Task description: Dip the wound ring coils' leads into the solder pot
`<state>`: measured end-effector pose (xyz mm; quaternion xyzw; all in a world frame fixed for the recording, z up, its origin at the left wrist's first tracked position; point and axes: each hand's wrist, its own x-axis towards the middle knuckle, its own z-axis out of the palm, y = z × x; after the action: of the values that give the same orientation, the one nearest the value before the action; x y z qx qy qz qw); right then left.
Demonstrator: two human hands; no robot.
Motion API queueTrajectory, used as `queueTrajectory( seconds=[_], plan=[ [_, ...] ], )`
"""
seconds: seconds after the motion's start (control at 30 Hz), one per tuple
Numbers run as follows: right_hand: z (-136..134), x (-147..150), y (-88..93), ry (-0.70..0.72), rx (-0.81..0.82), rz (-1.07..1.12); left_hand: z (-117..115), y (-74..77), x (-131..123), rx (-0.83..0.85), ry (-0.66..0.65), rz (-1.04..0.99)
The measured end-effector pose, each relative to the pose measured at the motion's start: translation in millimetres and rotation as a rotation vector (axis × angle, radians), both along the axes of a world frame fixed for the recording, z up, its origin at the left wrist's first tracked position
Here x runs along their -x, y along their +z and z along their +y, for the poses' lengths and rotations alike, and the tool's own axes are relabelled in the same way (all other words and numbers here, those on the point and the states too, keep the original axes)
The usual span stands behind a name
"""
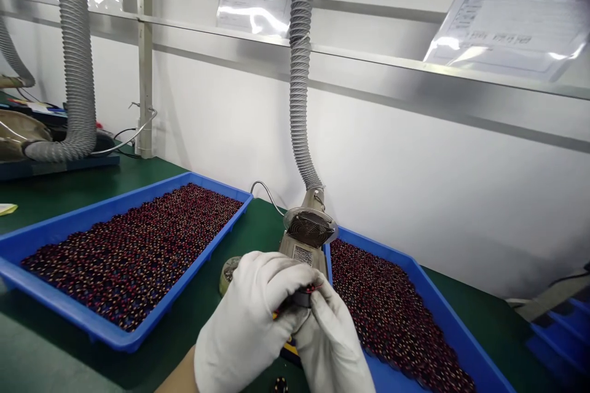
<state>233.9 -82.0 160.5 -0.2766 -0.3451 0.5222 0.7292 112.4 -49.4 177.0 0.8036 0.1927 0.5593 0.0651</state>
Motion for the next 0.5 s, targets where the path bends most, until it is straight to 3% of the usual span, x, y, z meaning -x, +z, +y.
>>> queueTrajectory(
  seconds=[0.23, 0.37, 0.43, 0.5],
  plan=[
    [-6.8, 4.1, 8.4, 0.061, 0.061, 0.035, 13.4, 3.0, 7.7, 0.141, -0.282, -0.085],
    [-4.1, 4.8, 4.4, 0.073, 0.075, 0.038, 15.7, 3.7, 11.2, 0.474, -0.412, -0.337],
    [-3.7, 1.9, 2.7, 0.053, 0.089, 0.023, 15.3, 5.4, 16.2, 0.608, -0.417, -0.493],
    [-4.1, -1.0, 2.2, 0.072, 0.094, 0.033, 14.7, 8.7, 21.1, 0.689, -0.395, -0.494]
  ],
)
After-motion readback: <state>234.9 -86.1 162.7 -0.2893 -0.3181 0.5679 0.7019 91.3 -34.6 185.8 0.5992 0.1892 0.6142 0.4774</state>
